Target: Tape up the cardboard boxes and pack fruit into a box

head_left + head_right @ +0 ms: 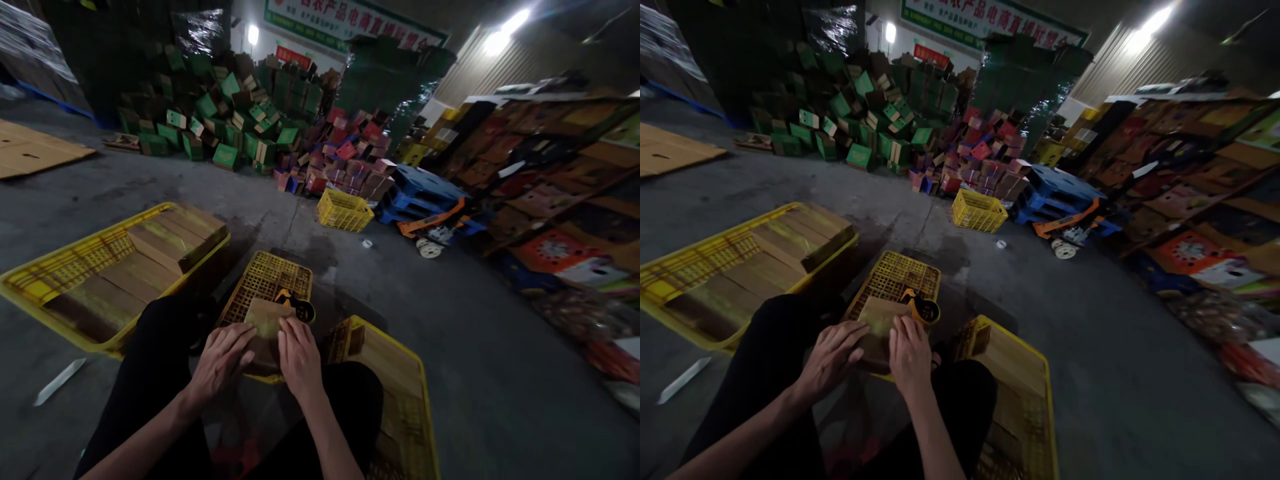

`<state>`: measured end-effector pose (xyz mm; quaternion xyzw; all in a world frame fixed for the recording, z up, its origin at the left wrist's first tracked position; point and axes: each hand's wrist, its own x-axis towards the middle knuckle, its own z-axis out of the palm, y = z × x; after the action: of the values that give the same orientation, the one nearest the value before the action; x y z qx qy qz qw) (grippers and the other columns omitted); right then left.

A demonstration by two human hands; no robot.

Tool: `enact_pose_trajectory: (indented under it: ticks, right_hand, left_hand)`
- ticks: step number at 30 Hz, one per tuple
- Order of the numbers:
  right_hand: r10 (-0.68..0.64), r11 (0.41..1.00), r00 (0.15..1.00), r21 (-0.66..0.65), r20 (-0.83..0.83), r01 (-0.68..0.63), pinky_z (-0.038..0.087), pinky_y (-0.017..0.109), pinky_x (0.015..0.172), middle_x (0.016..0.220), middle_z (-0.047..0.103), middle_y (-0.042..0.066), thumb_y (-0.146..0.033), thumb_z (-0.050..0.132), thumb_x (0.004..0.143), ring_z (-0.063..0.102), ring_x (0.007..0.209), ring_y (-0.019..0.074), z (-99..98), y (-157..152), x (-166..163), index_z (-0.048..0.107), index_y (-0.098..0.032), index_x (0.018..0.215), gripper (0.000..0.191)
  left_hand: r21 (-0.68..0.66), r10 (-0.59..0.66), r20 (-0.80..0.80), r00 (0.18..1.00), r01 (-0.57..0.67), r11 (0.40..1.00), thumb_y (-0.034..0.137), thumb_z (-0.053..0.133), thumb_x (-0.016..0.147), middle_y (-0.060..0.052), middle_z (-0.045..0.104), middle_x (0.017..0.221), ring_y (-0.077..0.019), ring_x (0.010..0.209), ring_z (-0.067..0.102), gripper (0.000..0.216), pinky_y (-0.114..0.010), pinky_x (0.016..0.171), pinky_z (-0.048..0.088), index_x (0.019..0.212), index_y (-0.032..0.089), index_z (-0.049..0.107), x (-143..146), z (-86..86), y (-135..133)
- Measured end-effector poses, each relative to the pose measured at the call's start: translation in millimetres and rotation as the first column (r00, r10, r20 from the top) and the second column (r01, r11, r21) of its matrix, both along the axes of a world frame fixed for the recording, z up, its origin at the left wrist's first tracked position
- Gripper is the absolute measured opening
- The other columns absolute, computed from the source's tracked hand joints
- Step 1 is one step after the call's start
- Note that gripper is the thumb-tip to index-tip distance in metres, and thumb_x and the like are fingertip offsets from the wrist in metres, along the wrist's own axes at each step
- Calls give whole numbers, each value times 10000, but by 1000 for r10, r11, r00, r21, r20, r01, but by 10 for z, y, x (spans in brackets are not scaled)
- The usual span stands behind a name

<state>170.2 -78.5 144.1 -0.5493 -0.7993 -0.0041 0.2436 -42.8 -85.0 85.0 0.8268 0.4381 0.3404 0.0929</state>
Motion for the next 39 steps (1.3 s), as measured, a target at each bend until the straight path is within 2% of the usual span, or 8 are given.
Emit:
enact_pose_trajectory:
  ticks: [2,7,13,19,25,30,34,39]
  right_hand:
    - [-24,1000,1000,8,-18,24,496,408,1017,1193,640,100,-270,367,1032,582,1154,232,-43,-46,95,577,-206,1357,392]
    - [-13,1000,999,-8,-40,12,504,412,1025,1262,613,100,-259,367,1029,564,1181,231,-102,-124,114,525,-218,1412,416]
    - [-72,997,996,-8,-50,72,484,426,1026,1293,594,108,-275,385,1028,544,1191,247,-161,-120,85,535,-207,1395,402]
    - [-221,975,972,12,-79,223,458,455,1000,1270,593,149,-272,362,1032,550,1159,275,-227,-23,-70,585,-146,1326,390]
    - [-163,986,986,17,-22,163,444,457,1025,1337,566,129,-298,394,1021,503,1240,273,-217,-147,-62,539,-182,1388,411]
    - [-72,997,997,-13,-20,72,435,432,1019,1256,614,118,-249,409,1001,544,1162,253,-98,-84,-309,602,-174,1313,374]
    - [-106,994,994,-14,-23,105,438,422,994,1216,639,115,-241,447,980,565,1109,249,-81,-6,-464,625,-171,1281,357]
    - [-224,974,973,14,-56,225,434,421,1028,1258,643,107,-245,392,1013,575,1174,236,-165,-77,-245,624,-189,1297,370]
  left_hand:
    - [-9,10,10,1000,-10,1000,346,462,998,-95,601,1345,-254,1229,535,433,-402,992,400,1417,243,495,49,23,45]
    - [-17,123,-2,992,-123,992,355,474,982,-95,623,1311,-273,1200,548,392,-412,953,405,1346,249,575,224,134,240]
    - [6,40,-83,996,-40,999,351,483,969,-95,607,1352,-270,1268,516,417,-419,979,383,1364,240,559,296,145,394]
    - [19,37,-76,996,-35,999,369,491,968,-95,604,1365,-277,1306,501,452,-441,1085,335,1401,247,532,254,85,409]
    - [7,6,-47,999,-6,1000,374,478,970,-114,570,1401,-274,1360,458,490,-441,1138,321,1435,223,498,277,36,373]
    - [-5,13,-84,996,-13,1000,308,408,991,-103,537,1451,-253,1403,411,476,-436,1155,295,1449,208,486,244,-44,398]
    - [12,22,-128,992,-21,1000,276,372,1001,-80,527,1469,-220,1407,412,474,-415,1176,251,1458,198,470,182,-45,407]
    - [51,61,-157,986,-54,997,303,415,991,-56,538,1464,-220,1377,456,475,-429,1183,222,1460,240,465,198,35,352]
